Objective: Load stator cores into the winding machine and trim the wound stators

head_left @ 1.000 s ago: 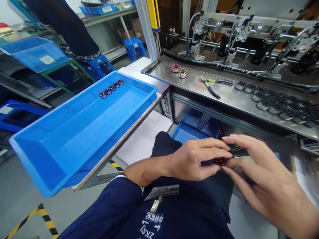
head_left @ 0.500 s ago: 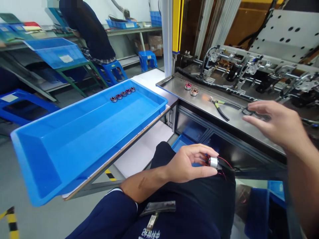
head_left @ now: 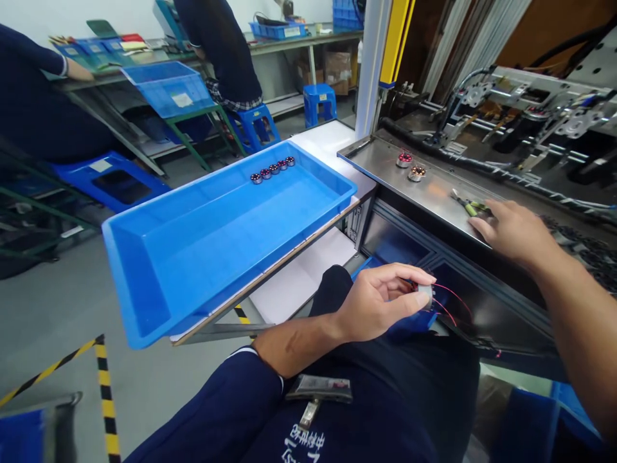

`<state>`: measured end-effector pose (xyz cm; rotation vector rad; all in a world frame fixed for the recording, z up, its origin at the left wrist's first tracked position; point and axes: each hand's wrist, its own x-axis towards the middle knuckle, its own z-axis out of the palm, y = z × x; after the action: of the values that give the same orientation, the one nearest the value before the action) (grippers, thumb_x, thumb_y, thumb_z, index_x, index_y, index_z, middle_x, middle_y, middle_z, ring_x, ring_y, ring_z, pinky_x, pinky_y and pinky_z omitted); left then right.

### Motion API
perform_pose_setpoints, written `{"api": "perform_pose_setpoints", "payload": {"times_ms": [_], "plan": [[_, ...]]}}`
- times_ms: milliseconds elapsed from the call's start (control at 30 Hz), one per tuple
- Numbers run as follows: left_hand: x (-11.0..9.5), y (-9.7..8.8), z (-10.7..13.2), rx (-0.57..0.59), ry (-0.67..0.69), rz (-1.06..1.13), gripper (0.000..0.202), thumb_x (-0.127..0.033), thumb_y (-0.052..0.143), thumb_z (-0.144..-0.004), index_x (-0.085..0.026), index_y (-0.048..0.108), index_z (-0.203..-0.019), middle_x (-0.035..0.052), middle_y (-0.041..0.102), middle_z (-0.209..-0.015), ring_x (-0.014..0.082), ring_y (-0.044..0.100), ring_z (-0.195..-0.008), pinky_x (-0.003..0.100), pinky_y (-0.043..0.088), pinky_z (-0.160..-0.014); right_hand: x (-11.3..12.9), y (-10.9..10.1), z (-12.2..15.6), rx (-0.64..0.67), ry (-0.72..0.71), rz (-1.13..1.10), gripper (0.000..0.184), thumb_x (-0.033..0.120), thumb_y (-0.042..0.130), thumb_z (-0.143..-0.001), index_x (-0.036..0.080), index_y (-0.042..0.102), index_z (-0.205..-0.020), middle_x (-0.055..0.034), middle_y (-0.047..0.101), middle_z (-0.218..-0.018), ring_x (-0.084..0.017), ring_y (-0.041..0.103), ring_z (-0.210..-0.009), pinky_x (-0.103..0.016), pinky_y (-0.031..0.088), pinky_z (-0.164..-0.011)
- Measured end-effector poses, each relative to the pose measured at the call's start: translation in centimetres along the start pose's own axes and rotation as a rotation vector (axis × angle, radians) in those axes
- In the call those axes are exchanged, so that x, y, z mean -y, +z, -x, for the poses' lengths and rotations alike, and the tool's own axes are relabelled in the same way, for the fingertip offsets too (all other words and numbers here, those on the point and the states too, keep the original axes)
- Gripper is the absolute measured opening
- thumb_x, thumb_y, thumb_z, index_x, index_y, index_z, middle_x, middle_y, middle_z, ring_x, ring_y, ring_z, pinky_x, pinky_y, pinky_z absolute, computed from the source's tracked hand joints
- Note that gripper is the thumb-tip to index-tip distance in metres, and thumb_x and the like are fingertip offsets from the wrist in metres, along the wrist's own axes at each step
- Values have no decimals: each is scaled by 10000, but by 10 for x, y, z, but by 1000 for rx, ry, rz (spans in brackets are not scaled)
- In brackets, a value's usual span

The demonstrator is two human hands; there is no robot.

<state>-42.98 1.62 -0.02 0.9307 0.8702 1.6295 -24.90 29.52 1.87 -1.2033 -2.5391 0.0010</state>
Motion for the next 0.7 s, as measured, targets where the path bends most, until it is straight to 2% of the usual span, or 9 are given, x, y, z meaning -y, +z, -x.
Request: {"api": "perform_pose_setpoints", "payload": {"times_ms": [133, 233, 300, 367, 400, 433, 533, 600, 700], "plan": [[1, 8, 3, 48, -30, 4, 306, -314, 810, -804, -128, 751, -1040, 99, 742, -1033, 116, 695, -821, 244, 587, -776, -2, -21, 12, -20, 150, -146, 651, 607, 588, -886, -4, 749, -1045, -185, 734, -1027, -306, 681, -1062, -419, 439, -881], [0, 14, 9, 93, -53, 16, 342, -264, 824, -785, -127, 737, -1087, 107, 743, -1052, 127, 713, -848, 255, 591, -814, 0, -38, 45, -83, 247, -347, 604, 572, 519, -972, 18, 721, -1103, -170, 741, -931, -227, 722, -848, -366, 502, -768], [0, 17, 12, 111, -69, 25, 372, -230, 830, -769, -122, 727, -1110, 109, 747, -1045, 137, 721, -875, 270, 589, -857, 11, -43, 86, -96, 255, -520, 606, 560, 425, -1030, 40, 657, -1236, -186, 741, -979, -200, 726, -757, -324, 543, -683], [-1, 20, 15, 117, -87, 25, 386, -217, 824, -770, -118, 718, -1128, 106, 751, -1021, 144, 726, -889, 277, 582, -881, 31, -42, 140, -78, 214, -691, 573, 560, 565, -974, 107, 608, -1322, -163, 742, -1018, -210, 731, -748, -305, 585, -653], [-1, 21, 16, 119, -98, 22, 391, -219, 820, -774, -117, 714, -1136, 105, 753, -1009, 149, 728, -895, 280, 579, -885, 43, -39, 169, -51, 179, -830, 600, 484, 737, -877, 146, 601, -1353, -133, 742, -997, -207, 723, -728, -298, 601, -651], [0, 22, 16, 122, -109, 18, 394, -223, 818, -778, -115, 711, -1141, 105, 754, -1000, 154, 730, -903, 282, 577, -888, 58, -35, 199, -48, 166, -890, 620, 397, 802, -829, 191, 599, -1378, -95, 736, -981, -192, 714, -743, -271, 605, -653], [3, 28, 16, 143, -129, 15, 403, -241, 815, -787, -114, 705, -1152, 111, 757, -1004, 171, 736, -923, 297, 579, -900, 99, -20, 270, -141, 106, -938, 561, 198, 741, -865, 252, 587, -1401, -40, 736, -961, -145, 719, -749, -202, 612, -670], [7, 33, 15, 170, -119, 26, 389, -240, 814, -789, -119, 708, -1144, 112, 759, -1028, 166, 737, -914, 295, 585, -896, 119, -12, 296, -173, 66, -922, 566, 135, 696, -881, 248, 566, -1420, -40, 734, -987, -136, 727, -767, -209, 626, -740], [11, 42, 14, 211, -117, 36, 360, -214, 814, -786, -127, 718, -1122, 104, 757, -1055, 148, 733, -899, 274, 592, -880, 128, -5, 309, -171, 22, -865, 581, 127, 667, -893, 221, 538, -1452, -89, 718, -1111, -201, 744, -939, -321, 634, -892]]}}
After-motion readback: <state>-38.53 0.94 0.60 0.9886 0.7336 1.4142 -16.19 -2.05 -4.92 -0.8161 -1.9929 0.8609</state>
